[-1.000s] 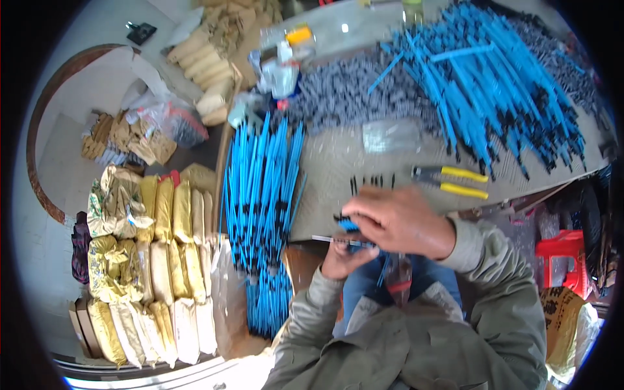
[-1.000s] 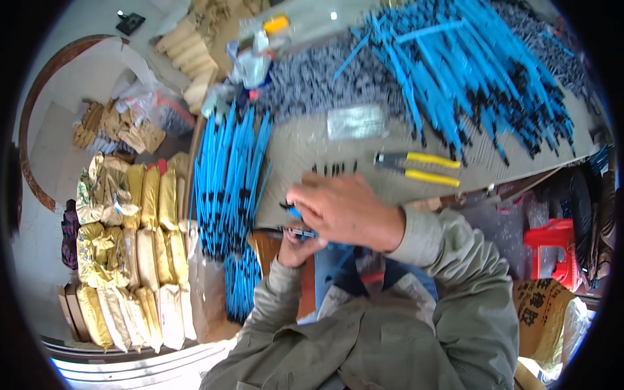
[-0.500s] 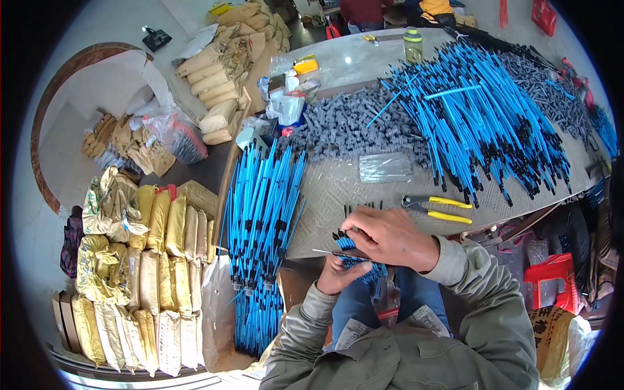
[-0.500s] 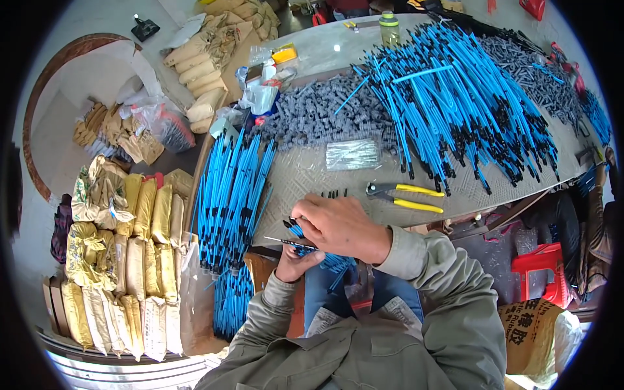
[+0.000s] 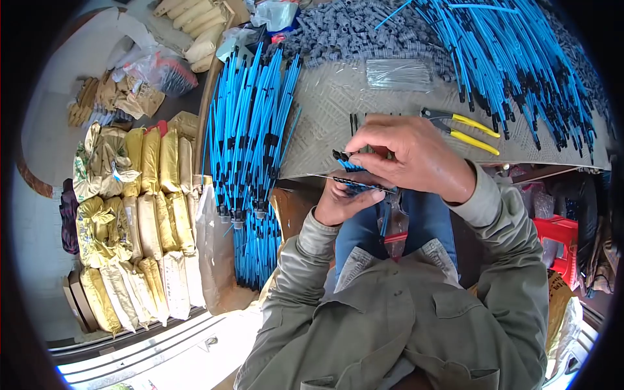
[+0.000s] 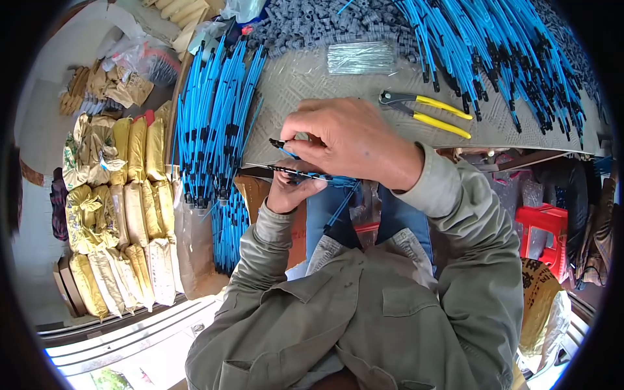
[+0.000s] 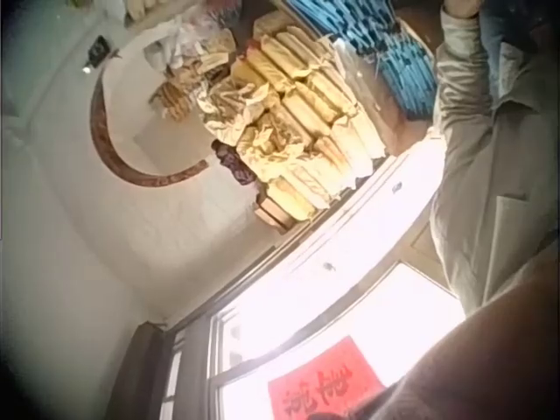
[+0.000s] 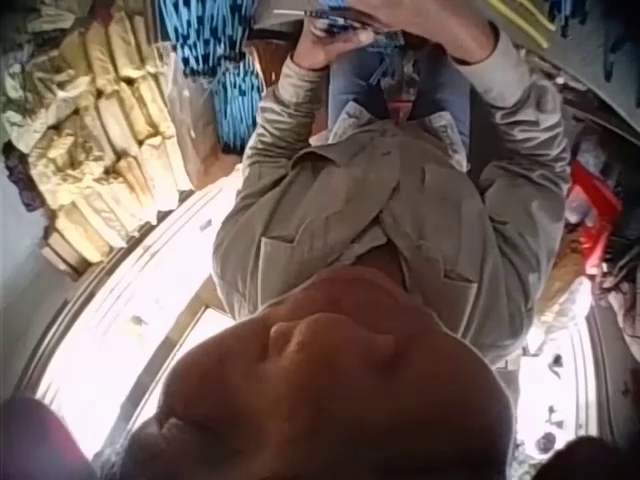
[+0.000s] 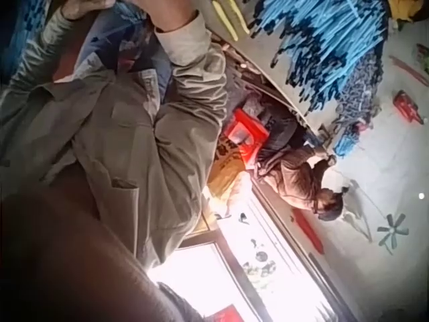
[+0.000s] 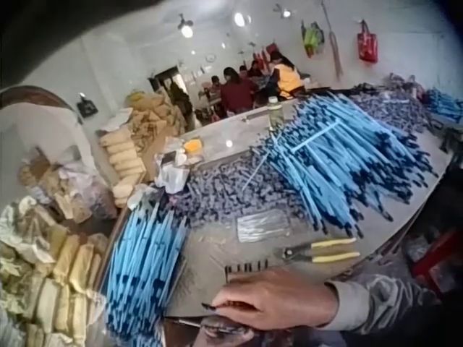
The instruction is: The person assembles blue tubes and hub components into a unit, securing the parts with pliers.
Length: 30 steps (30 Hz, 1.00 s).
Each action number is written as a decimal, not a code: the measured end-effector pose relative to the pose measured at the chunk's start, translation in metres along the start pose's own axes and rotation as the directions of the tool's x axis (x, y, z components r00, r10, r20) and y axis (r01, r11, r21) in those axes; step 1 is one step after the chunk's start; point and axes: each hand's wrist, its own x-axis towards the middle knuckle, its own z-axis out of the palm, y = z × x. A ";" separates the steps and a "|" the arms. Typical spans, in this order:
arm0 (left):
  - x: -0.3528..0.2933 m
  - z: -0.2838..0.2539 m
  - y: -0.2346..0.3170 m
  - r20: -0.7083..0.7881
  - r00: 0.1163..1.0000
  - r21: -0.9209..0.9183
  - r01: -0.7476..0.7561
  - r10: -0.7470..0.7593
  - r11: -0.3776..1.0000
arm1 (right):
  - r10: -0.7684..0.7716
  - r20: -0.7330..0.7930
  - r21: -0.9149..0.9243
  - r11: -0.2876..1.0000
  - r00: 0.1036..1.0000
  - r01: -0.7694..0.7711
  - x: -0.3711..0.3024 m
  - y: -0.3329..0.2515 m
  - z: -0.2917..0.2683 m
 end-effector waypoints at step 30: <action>-0.004 0.002 -0.023 -0.055 0.996 -0.157 -0.083 0.075 0.984 | 0.017 -0.069 -0.100 0.995 0.997 -0.024 0.000 0.001 0.014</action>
